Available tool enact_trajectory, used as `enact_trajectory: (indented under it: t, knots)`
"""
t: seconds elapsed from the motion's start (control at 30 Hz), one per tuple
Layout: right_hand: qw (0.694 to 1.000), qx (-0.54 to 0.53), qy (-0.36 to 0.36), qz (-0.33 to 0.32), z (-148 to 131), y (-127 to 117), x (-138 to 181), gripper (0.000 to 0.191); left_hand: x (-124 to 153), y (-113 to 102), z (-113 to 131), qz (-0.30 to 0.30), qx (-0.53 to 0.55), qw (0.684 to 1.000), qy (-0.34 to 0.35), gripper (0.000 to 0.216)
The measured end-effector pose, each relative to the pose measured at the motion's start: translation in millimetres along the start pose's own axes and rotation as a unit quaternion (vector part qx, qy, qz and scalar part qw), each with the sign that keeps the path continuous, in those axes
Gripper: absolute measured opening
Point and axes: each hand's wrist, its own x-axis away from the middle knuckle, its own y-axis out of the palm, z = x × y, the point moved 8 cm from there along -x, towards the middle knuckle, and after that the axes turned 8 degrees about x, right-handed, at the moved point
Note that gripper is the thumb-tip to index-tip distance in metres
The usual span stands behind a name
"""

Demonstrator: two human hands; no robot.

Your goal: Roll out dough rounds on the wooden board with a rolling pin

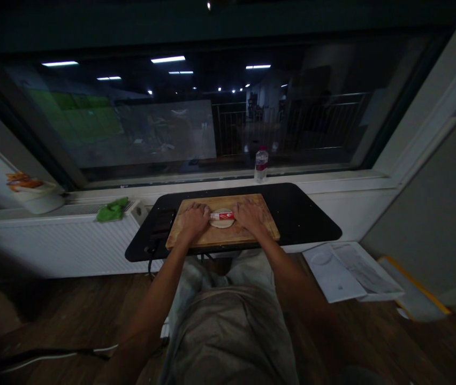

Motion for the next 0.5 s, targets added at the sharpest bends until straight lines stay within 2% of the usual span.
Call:
enact_trajectory:
  t: [0.17, 0.3, 0.5]
  knots:
    - [1.000, -0.005, -0.001, -0.021, 0.8, 0.5, -15.3, 0.060, -11.1, -2.0, -1.4, -0.016, -0.007, 1.000, -0.019, 0.050]
    - [1.000, -0.004, -0.016, -0.026, 1.0, 5.7, -28.6, 0.054, -16.7, -3.8, -1.1, -0.019, -0.008, 1.000, -0.016, 0.052]
    - [0.999, 0.001, -0.025, 0.023, -0.1, 3.9, -34.5, 0.053, -20.7, -3.7, -1.2, -0.022, -0.001, 1.000, -0.015, 0.051]
